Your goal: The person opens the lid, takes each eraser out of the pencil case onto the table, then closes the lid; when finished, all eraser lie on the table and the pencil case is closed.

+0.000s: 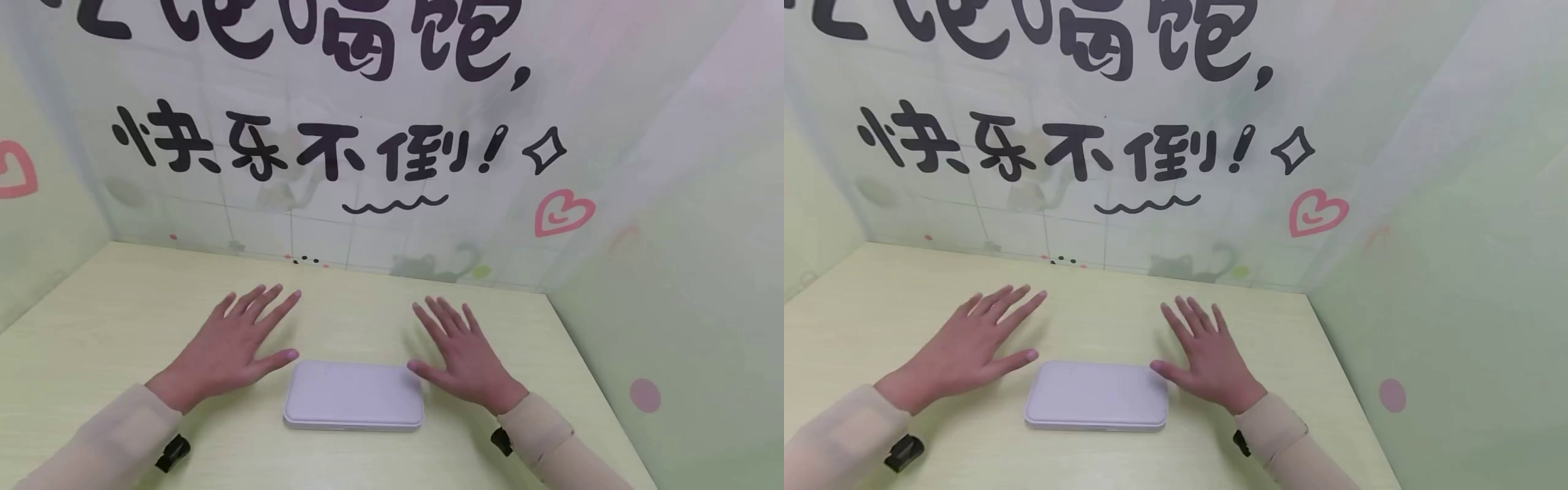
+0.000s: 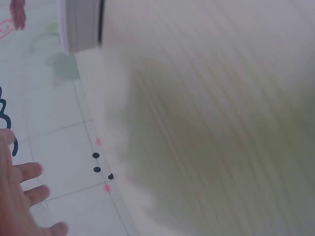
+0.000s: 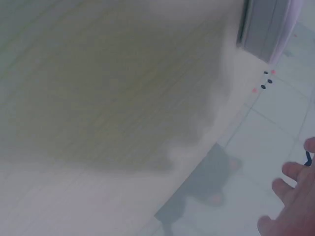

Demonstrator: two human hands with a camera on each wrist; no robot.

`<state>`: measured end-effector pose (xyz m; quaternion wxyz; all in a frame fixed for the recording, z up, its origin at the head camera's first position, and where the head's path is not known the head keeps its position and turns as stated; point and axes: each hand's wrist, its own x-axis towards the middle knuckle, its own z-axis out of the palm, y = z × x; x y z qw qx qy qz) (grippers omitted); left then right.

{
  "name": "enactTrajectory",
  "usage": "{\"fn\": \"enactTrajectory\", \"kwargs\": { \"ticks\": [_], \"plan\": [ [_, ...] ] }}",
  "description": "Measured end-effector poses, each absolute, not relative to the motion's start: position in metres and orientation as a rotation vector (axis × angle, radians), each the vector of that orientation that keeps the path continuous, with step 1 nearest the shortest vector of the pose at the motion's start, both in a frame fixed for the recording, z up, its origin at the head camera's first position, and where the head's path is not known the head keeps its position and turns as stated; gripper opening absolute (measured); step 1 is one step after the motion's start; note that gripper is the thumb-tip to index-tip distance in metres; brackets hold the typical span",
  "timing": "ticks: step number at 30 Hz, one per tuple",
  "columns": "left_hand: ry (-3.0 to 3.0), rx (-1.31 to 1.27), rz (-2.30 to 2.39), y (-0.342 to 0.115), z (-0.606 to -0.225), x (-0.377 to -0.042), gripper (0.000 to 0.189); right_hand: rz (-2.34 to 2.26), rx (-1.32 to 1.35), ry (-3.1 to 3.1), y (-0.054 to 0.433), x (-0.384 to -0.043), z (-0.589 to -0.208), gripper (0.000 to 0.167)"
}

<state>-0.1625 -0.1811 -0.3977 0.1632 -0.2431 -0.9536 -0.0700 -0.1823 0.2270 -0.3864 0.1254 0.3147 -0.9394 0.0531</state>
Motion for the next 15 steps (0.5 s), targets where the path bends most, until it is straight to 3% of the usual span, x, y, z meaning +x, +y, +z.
{"fn": "enactTrajectory", "kwargs": {
  "ticks": [6,15],
  "plan": [
    [-2.909,-0.789,-0.52,-0.169,-0.397,-0.149,0.084,0.293,1.156,-2.889,0.207,-0.171,-0.379,0.09],
    [-2.986,-0.934,-0.512,-0.147,-0.403,-0.134,0.11,0.198,1.316,-2.99,0.177,-0.155,-0.384,0.101]
  ]
}}
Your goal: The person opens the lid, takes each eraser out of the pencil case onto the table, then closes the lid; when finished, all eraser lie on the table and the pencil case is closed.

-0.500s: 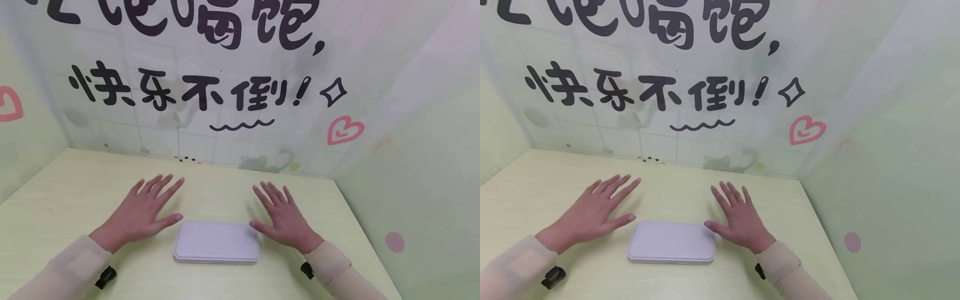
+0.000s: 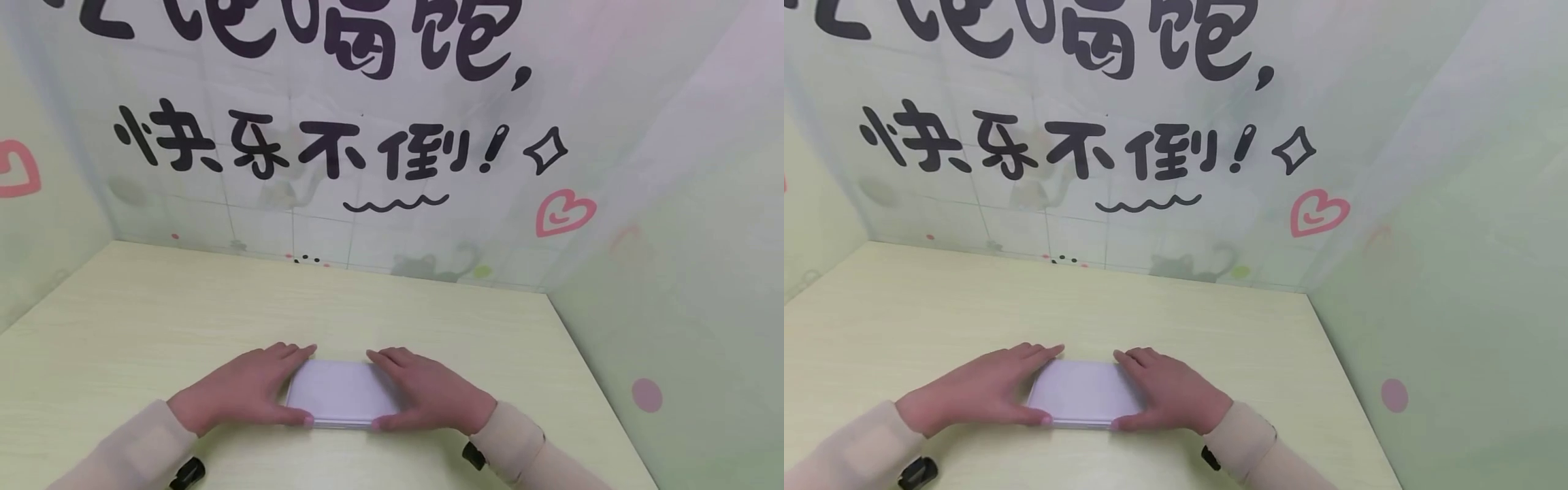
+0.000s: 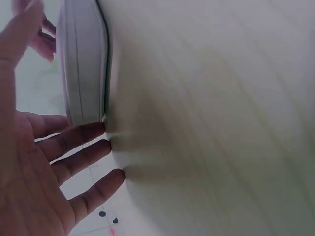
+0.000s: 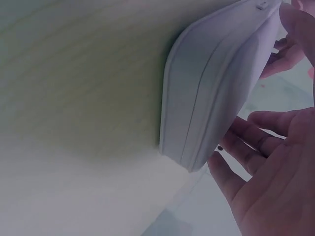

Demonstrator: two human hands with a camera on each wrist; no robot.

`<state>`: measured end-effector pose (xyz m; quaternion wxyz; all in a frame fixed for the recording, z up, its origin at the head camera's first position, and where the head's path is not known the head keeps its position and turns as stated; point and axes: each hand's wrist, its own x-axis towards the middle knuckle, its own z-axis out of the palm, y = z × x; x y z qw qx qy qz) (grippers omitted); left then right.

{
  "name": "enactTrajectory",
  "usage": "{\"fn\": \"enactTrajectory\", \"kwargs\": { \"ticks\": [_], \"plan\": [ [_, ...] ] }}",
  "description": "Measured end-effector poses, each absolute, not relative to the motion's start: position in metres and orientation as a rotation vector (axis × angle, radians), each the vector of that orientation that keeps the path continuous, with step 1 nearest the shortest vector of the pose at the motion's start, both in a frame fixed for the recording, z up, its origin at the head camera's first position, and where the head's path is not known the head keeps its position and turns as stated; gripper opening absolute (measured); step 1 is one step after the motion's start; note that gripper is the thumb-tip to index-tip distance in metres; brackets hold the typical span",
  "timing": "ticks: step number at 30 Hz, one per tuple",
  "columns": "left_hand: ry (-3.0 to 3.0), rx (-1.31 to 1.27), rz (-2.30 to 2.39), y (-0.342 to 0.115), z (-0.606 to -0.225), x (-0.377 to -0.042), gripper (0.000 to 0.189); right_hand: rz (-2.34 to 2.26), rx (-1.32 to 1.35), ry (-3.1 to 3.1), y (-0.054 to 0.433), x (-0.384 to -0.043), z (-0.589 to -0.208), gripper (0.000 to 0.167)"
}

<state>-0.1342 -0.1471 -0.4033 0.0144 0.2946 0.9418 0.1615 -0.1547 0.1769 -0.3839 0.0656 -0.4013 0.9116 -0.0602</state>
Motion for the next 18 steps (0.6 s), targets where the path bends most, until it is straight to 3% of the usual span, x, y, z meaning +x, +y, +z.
{"fn": "enactTrajectory", "kwargs": {
  "ticks": [18],
  "plan": [
    [3.038,1.018,0.347,-0.142,-0.423,-0.144,0.12,0.017,-1.218,2.785,0.155,-0.157,-0.396,0.111]
  ]
}}
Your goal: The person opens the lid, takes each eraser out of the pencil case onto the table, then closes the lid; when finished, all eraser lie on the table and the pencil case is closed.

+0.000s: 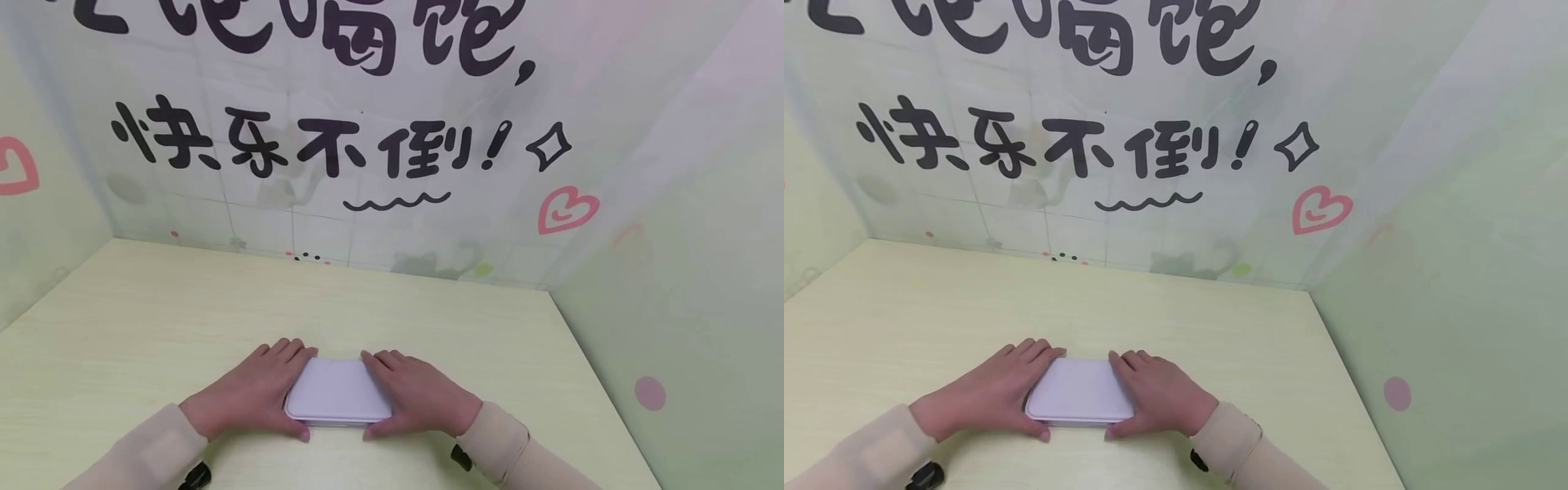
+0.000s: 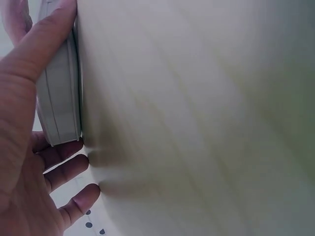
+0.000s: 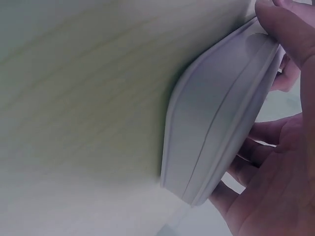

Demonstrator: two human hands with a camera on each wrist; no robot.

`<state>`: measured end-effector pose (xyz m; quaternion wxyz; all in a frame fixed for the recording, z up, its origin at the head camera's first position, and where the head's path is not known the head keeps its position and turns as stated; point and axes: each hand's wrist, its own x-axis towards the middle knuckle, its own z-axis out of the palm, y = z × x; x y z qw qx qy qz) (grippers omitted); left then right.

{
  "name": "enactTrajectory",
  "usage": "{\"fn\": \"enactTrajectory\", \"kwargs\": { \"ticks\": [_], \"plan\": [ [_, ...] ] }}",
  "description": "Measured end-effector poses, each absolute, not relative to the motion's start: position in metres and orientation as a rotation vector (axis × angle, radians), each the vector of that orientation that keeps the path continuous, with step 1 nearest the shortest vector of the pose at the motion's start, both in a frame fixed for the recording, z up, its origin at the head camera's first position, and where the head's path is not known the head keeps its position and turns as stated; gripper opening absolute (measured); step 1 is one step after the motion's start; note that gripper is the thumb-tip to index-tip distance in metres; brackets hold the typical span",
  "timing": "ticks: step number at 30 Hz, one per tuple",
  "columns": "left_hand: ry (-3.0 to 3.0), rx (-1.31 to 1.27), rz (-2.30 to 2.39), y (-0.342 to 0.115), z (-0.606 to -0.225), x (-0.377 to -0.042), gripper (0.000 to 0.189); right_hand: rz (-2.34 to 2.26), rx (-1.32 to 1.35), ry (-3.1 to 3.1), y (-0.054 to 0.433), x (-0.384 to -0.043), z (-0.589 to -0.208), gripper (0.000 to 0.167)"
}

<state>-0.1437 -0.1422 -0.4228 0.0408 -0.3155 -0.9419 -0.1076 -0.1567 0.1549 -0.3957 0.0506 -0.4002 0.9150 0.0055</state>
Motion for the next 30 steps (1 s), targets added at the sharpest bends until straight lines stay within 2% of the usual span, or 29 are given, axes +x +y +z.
{"fn": "enactTrajectory", "kwargs": {
  "ticks": [7,30],
  "plan": [
    [-2.863,-0.948,-0.335,-0.144,-0.4248,-0.1436,0.107,0.043,-1.206,2.789,0.1516,-0.1569,-0.396,0.112],
    [-2.913,-0.939,-0.433,-0.1424,-0.4229,-0.1441,0.111,-0.152,-1.214,2.716,0.1493,-0.1645,-0.3911,0.099]
  ]
}}
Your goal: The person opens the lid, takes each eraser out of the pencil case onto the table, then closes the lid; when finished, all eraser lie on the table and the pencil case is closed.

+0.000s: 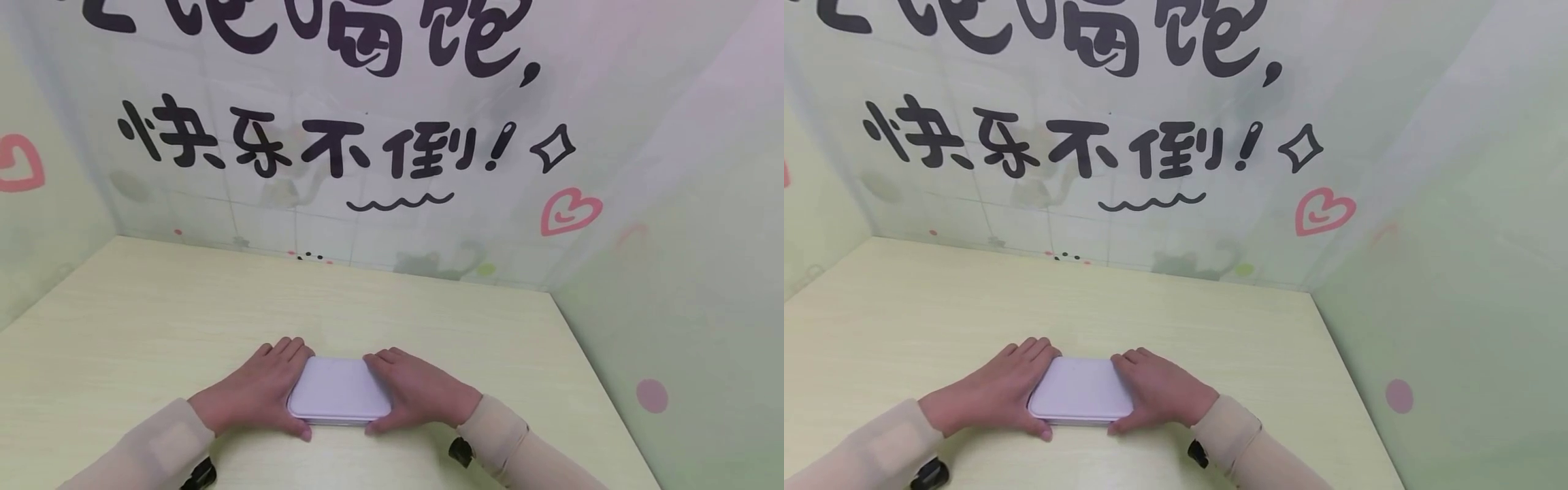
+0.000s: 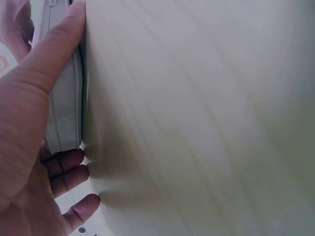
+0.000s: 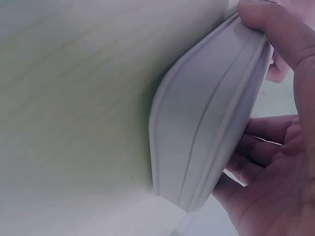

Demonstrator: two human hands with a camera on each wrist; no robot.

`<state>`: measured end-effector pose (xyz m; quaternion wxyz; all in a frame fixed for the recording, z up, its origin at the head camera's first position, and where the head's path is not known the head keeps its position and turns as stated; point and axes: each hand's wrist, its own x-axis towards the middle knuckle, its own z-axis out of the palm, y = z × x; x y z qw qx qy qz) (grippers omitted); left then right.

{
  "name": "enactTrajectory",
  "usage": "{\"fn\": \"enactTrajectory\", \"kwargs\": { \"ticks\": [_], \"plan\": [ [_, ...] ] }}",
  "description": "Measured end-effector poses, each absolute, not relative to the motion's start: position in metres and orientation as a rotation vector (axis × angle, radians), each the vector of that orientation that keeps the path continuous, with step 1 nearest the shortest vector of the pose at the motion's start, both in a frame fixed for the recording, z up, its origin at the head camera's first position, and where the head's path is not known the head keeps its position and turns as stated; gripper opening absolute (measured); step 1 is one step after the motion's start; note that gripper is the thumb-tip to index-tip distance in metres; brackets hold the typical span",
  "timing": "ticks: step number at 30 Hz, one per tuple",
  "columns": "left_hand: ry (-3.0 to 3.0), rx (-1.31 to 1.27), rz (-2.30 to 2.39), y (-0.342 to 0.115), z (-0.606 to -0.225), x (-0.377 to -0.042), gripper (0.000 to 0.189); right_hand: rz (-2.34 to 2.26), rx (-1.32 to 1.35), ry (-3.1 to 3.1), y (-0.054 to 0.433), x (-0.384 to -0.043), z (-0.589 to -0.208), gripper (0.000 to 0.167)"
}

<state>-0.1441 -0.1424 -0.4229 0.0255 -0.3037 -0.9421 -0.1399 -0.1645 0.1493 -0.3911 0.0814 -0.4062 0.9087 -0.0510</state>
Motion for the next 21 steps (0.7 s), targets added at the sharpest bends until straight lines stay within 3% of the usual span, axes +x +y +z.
{"fn": "enactTrajectory", "kwargs": {
  "ticks": [21],
  "plan": [
    [-2.934,-0.952,-0.475,-0.142,-0.419,-0.144,0.105,-0.355,-1.045,2.581,0.154,-0.167,-0.38,0.096]
  ]
}}
